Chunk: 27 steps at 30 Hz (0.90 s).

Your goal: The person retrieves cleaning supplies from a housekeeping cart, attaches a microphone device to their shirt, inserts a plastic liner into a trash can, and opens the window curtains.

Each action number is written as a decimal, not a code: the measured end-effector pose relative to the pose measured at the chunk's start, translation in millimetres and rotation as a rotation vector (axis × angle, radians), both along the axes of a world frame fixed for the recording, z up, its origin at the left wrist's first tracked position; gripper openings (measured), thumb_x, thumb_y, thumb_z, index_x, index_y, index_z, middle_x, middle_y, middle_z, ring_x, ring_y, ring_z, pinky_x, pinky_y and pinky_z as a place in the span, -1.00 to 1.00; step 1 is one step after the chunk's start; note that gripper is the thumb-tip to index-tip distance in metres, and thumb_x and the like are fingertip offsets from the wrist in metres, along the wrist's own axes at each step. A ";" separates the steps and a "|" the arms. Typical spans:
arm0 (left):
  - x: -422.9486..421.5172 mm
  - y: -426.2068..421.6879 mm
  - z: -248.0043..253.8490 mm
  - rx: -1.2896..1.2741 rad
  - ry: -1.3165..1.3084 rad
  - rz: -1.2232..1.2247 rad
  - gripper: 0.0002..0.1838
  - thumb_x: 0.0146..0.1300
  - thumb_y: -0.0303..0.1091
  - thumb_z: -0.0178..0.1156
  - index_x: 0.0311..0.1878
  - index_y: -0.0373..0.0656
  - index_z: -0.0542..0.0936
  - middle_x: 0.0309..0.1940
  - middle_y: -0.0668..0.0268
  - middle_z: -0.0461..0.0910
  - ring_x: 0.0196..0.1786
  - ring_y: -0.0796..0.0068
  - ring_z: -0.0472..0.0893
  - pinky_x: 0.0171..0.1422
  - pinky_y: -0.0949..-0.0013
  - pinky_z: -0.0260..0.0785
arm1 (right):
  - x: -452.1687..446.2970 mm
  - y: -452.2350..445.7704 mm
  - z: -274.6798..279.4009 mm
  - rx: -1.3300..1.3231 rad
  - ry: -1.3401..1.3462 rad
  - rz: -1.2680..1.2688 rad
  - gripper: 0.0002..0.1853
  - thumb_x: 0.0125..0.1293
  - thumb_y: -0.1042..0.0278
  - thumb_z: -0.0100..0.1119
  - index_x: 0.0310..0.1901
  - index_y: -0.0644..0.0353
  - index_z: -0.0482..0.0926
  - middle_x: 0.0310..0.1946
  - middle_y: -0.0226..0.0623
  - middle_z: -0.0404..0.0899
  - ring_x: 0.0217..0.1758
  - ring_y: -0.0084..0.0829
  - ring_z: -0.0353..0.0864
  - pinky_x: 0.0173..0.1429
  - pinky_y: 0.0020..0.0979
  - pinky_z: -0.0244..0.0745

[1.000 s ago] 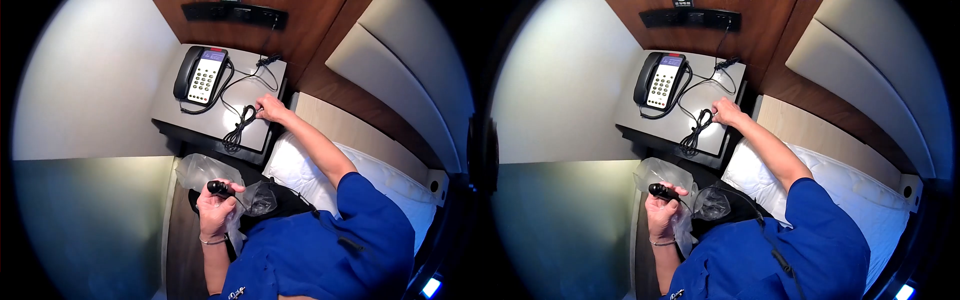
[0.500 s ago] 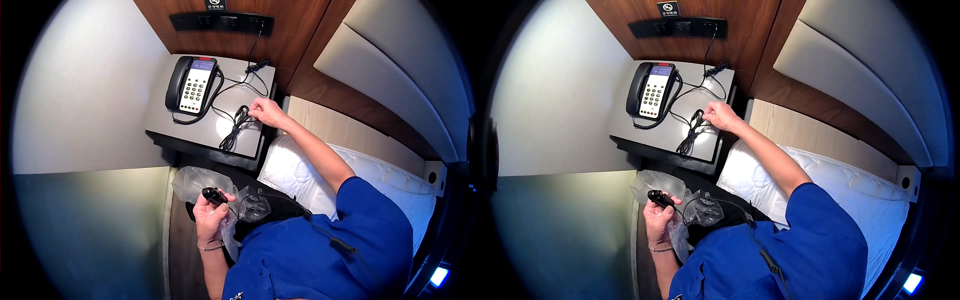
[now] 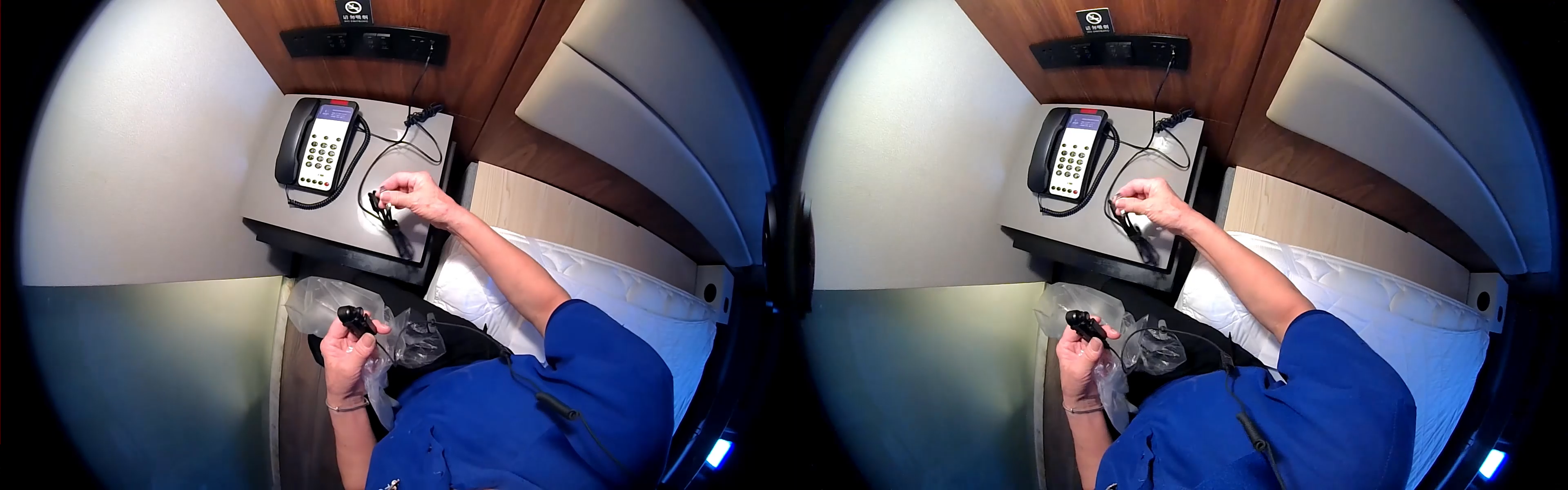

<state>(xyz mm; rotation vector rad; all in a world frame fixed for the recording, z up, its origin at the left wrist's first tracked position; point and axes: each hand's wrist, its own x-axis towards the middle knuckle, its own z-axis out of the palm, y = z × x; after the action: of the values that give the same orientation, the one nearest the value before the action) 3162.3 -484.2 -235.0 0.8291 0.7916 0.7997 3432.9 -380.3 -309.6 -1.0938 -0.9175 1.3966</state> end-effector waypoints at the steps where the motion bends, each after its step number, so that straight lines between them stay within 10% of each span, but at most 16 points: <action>1: -0.5 1.4 -0.1 -0.013 0.010 -0.008 -0.59 0.11 -0.40 0.35 0.00 -0.30 0.47 -0.24 0.16 0.62 -0.42 0.73 0.45 -0.35 0.66 0.25 | -2.8 -0.8 2.6 0.037 -0.031 0.037 -0.82 0.22 0.40 0.25 -0.20 0.33 0.61 -0.33 -0.34 0.63 -0.23 -0.59 0.59 -0.07 -0.54 0.49; 4: -5.2 11.9 -0.2 -0.017 0.047 -0.071 -0.58 0.14 -0.34 0.34 0.01 -0.30 0.47 -0.24 0.19 0.63 -0.48 0.80 0.40 -0.42 0.70 0.21 | -14.5 -4.8 22.4 0.107 -0.060 0.204 -0.80 0.24 0.37 0.24 -0.18 0.30 0.65 -0.34 -0.37 0.65 -0.25 -0.62 0.58 -0.08 -0.56 0.49; 6: -7.8 24.0 -1.8 0.000 0.080 -0.110 -0.55 0.12 -0.29 0.36 0.01 -0.32 0.49 -0.25 0.16 0.62 -0.22 0.49 0.59 -0.15 0.54 0.37 | -20.5 -13.3 50.4 0.151 -0.157 0.335 -0.79 0.26 0.33 0.22 -0.16 0.27 0.65 -0.33 -0.38 0.65 -0.24 -0.62 0.57 -0.08 -0.56 0.47; 8: -5.2 38.6 1.5 0.006 0.079 -0.147 -0.63 0.12 -0.36 0.35 -0.02 -0.24 0.51 -0.23 0.19 0.63 -0.46 0.77 0.42 -0.45 0.69 0.20 | -19.6 -13.0 62.8 0.332 -0.421 0.449 -0.80 0.24 0.34 0.19 -0.12 0.09 0.67 -0.34 -0.35 0.59 -0.22 -0.53 0.52 -0.11 -0.50 0.40; 10: -5.9 52.1 -0.6 0.037 0.096 -0.212 -0.60 0.15 -0.53 0.27 0.07 -0.33 0.47 -0.19 0.23 0.62 -0.38 0.77 0.45 -0.33 0.68 0.28 | -17.8 -13.5 81.3 0.370 -0.503 0.560 -0.79 0.21 0.37 0.20 -0.11 0.05 0.67 -0.35 -0.36 0.57 -0.23 -0.49 0.51 -0.14 -0.48 0.38; 15: -5.2 65.0 -4.2 -0.025 0.074 -0.353 -0.54 0.14 -0.56 0.26 0.14 -0.40 0.44 -0.12 0.23 0.59 -0.10 0.54 0.56 0.00 0.50 0.40 | -15.3 -11.6 97.9 0.383 -0.436 0.692 -0.80 0.16 0.44 0.26 -0.15 0.16 0.66 -0.38 -0.29 0.59 -0.27 -0.41 0.52 -0.14 -0.41 0.41; 18: 3.3 64.4 -1.5 0.013 0.036 -0.363 -0.56 0.11 -0.40 0.34 0.06 -0.30 0.51 -0.22 0.25 0.62 -0.39 0.75 0.45 -0.31 0.66 0.28 | -13.3 -8.7 101.1 0.252 -0.447 0.778 -0.83 0.13 0.42 0.30 -0.21 0.19 0.66 -0.39 -0.32 0.60 -0.30 -0.45 0.55 -0.16 -0.44 0.43; 27: 0.8 70.2 -13.5 0.104 0.267 -0.410 -0.55 0.07 -0.64 0.27 0.09 -0.32 0.51 -0.14 0.31 0.59 -0.11 0.62 0.53 -0.04 0.56 0.41 | -10.9 -4.7 109.0 0.409 -0.585 0.814 -0.84 0.06 0.37 0.33 -0.28 0.15 0.67 -0.44 -0.32 0.57 -0.32 -0.39 0.55 -0.21 -0.38 0.43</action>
<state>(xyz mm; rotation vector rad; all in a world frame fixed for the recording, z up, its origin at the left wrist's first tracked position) 3163.2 -414.0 -248.5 1.1621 0.7823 0.3712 3422.0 -385.0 -200.6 -0.8393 -2.1445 1.4126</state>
